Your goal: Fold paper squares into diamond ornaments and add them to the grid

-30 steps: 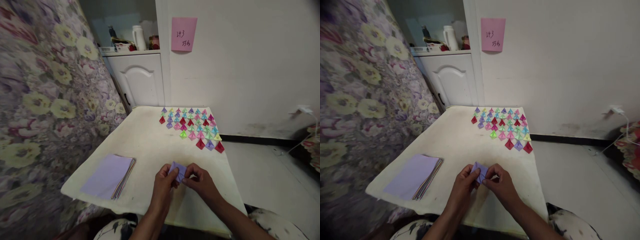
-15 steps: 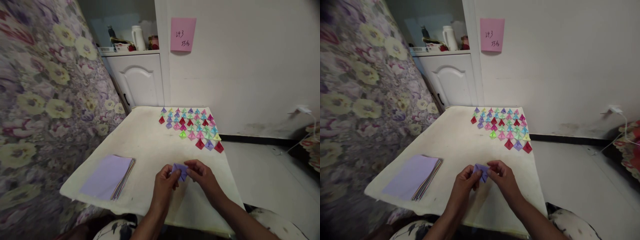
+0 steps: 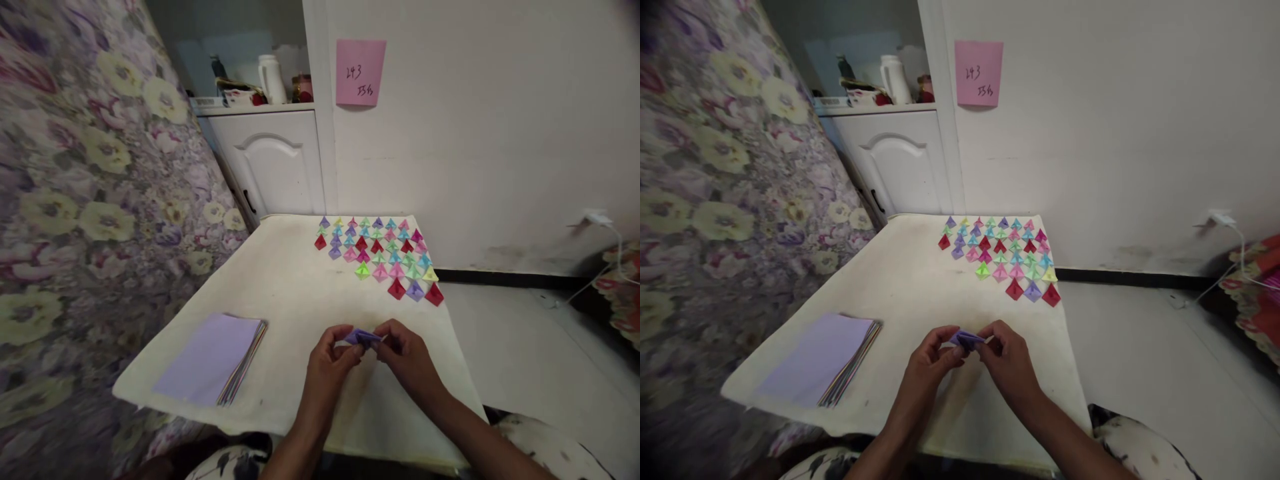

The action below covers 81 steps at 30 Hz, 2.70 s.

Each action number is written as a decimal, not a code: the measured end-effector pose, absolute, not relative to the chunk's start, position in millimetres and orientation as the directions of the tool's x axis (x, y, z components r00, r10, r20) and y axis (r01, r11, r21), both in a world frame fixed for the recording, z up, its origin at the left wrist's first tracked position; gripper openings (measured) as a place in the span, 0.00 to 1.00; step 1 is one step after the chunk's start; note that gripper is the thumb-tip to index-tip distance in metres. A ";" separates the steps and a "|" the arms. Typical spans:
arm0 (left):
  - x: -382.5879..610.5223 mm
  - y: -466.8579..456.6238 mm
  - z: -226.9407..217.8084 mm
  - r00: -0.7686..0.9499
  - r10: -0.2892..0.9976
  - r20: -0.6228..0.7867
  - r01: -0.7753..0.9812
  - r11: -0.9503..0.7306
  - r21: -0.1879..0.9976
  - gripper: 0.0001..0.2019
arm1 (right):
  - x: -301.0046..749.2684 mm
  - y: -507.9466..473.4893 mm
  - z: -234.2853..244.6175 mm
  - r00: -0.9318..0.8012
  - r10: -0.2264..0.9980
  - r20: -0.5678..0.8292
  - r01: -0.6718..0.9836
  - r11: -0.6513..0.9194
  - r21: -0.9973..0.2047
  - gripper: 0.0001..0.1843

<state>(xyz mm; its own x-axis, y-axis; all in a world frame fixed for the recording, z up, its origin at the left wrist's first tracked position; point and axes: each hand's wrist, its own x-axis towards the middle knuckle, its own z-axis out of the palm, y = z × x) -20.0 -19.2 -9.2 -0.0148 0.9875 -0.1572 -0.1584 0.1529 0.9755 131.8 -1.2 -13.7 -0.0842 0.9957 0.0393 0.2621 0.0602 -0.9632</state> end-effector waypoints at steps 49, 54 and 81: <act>-28.0 -15.9 -5.0 0.186 0.916 -0.355 -0.601 0.392 0.696 0.07 | 132.6 -2.2 -2.9 -0.355 0.934 0.027 -0.036 0.015 -0.999 0.09; -27.6 -15.8 -7.9 0.149 0.918 -0.367 -0.572 0.383 0.725 0.08 | 135.3 -2.5 -0.6 -0.344 0.939 0.014 0.096 0.050 -0.994 0.07; -24.3 -17.8 -14.5 0.104 0.919 -0.381 -0.493 0.380 0.783 0.11 | 129.2 -4.6 -11.1 -0.173 0.968 0.181 0.330 0.231 -0.915 0.05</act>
<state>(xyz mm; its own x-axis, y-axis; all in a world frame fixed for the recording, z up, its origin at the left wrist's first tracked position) -24.3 -17.8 -14.5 0.1041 0.9189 -0.3805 -0.4933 0.3799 0.7825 129.2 -4.6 -11.1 -0.1733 0.9680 0.1813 0.3302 0.2305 -0.9153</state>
